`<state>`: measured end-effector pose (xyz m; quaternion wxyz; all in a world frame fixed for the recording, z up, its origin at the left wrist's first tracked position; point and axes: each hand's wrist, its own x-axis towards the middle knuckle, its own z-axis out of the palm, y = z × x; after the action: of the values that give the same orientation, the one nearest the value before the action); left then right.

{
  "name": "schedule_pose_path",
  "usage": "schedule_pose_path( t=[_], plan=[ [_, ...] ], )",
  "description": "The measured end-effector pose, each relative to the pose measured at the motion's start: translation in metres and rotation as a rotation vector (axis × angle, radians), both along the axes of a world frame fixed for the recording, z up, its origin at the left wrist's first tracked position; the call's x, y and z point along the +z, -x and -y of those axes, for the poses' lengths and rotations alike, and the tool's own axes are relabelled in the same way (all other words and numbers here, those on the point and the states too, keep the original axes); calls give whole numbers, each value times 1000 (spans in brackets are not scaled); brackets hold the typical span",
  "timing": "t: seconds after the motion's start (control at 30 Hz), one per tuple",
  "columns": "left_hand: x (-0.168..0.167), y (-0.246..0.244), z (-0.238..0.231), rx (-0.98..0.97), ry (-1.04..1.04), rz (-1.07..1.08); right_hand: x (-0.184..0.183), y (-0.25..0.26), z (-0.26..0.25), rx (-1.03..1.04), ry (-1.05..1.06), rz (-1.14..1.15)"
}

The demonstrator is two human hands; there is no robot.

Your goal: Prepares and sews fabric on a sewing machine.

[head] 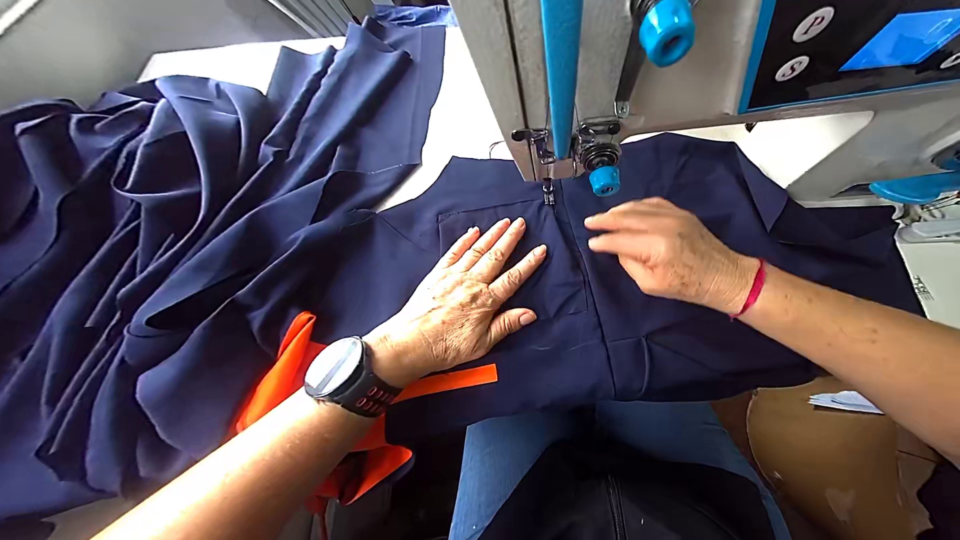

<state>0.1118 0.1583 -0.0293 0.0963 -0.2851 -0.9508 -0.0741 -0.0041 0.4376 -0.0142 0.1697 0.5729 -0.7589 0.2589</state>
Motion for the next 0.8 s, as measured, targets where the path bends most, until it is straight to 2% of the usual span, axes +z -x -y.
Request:
schedule_pose_path(
  t=[0.1,0.2,0.43,0.53,0.63,0.7,0.77,0.8],
  plan=[
    [-2,-1,-1,20,5,-15,16,20,15,82,82,-177],
    [-2,-2,-2,31,0,-29,12,33,34,193,42,-356],
    [-2,-2,-1,20,-6,-52,8,39,58,402,-14,-464],
    [-3,-2,1,-2,-24,-39,5,12,52,330,18,-347],
    [-2,-2,2,-30,-39,1,-1,-44,24,189,-44,-86],
    [-2,-1,2,-45,-47,17,0,-73,-3,282,-88,3],
    [-3,-1,2,-50,-41,17,10,-76,-23,393,-90,-8],
    [-2,-2,2,-51,-34,16,17,-69,-29,378,-71,-40]
  ],
)
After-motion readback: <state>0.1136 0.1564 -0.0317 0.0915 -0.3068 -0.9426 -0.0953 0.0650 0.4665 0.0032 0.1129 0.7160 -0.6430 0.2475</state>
